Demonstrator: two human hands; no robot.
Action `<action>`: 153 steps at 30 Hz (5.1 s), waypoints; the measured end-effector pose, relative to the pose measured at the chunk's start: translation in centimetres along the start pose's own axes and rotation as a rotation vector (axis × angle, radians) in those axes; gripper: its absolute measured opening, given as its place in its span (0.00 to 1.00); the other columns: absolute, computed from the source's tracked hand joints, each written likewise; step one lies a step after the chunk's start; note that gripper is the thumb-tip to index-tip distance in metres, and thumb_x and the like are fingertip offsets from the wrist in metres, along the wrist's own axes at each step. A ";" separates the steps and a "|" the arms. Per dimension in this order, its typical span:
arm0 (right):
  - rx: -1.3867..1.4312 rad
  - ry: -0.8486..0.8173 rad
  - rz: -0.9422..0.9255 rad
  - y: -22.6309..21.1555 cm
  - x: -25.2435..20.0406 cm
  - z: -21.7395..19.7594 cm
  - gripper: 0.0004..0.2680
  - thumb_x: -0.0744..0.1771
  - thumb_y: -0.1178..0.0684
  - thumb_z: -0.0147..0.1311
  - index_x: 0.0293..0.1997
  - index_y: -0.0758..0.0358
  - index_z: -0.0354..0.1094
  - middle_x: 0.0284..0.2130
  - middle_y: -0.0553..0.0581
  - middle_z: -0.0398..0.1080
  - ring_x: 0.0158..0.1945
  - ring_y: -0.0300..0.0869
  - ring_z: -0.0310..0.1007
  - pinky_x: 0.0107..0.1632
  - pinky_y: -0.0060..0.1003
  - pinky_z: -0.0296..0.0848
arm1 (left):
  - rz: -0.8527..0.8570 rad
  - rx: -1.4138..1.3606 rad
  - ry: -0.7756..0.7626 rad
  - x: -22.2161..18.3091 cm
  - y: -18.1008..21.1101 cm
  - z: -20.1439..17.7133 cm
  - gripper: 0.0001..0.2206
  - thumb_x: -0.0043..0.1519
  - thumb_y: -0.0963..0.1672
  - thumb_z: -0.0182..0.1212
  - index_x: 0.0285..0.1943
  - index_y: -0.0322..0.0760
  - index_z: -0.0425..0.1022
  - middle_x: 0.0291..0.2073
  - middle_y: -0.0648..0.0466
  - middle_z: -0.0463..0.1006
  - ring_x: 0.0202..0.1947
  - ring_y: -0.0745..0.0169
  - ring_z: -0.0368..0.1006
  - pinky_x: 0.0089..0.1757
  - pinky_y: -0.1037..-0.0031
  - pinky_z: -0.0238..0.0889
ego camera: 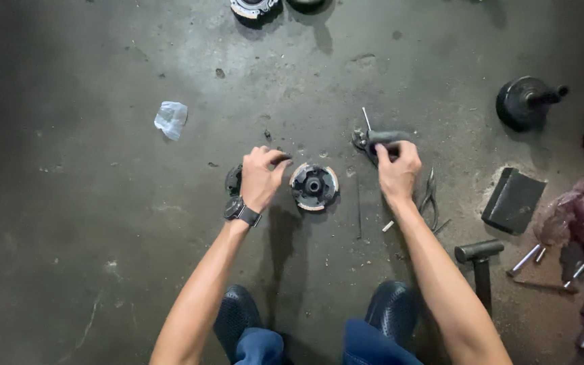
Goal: The person assembles a drum brake assembly on the floor. They use a hammer to seat a hub, then install brake shoes, springs, and retainers using pliers and a screwdriver. The assembly is completed and set aside.
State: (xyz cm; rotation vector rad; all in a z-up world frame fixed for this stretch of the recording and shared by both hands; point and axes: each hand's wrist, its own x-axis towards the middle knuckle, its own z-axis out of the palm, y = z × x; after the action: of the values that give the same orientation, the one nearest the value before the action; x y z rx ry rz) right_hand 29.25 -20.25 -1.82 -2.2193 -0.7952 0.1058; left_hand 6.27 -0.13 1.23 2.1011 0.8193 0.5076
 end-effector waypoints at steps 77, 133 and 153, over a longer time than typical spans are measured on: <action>0.152 -0.598 0.125 -10.9 -9.2 1.6 0.15 0.72 0.46 0.46 0.34 0.69 0.73 0.19 0.65 0.70 0.23 0.49 0.72 0.30 0.45 0.70 | -0.080 -0.397 0.322 -6.7 3.0 1.7 0.05 0.60 0.39 0.66 0.41 0.30 0.77 0.36 0.50 0.79 0.36 0.61 0.76 0.40 0.71 0.70; 0.135 -0.576 0.043 -12.1 -10.3 0.9 0.18 0.72 0.46 0.44 0.29 0.71 0.70 0.17 0.68 0.65 0.19 0.51 0.67 0.28 0.47 0.66 | -0.033 -0.334 0.387 -8.2 3.7 2.8 0.05 0.60 0.38 0.65 0.42 0.30 0.75 0.39 0.47 0.78 0.39 0.54 0.79 0.42 0.68 0.72; 0.118 -0.392 -0.324 -0.2 -7.3 3.7 0.10 0.71 0.51 0.51 0.41 0.70 0.70 0.44 0.71 0.74 0.44 0.60 0.74 0.47 0.46 0.71 | -0.016 -0.135 -0.004 -7.5 -2.4 4.7 0.07 0.63 0.40 0.58 0.44 0.25 0.71 0.43 0.37 0.74 0.45 0.33 0.72 0.46 0.56 0.66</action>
State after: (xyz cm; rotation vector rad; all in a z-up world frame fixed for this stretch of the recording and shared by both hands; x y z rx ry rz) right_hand 22.12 -21.99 -5.44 -1.9538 -1.3160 0.4266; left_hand 2.84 -6.81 -4.05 1.9698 0.7769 0.5354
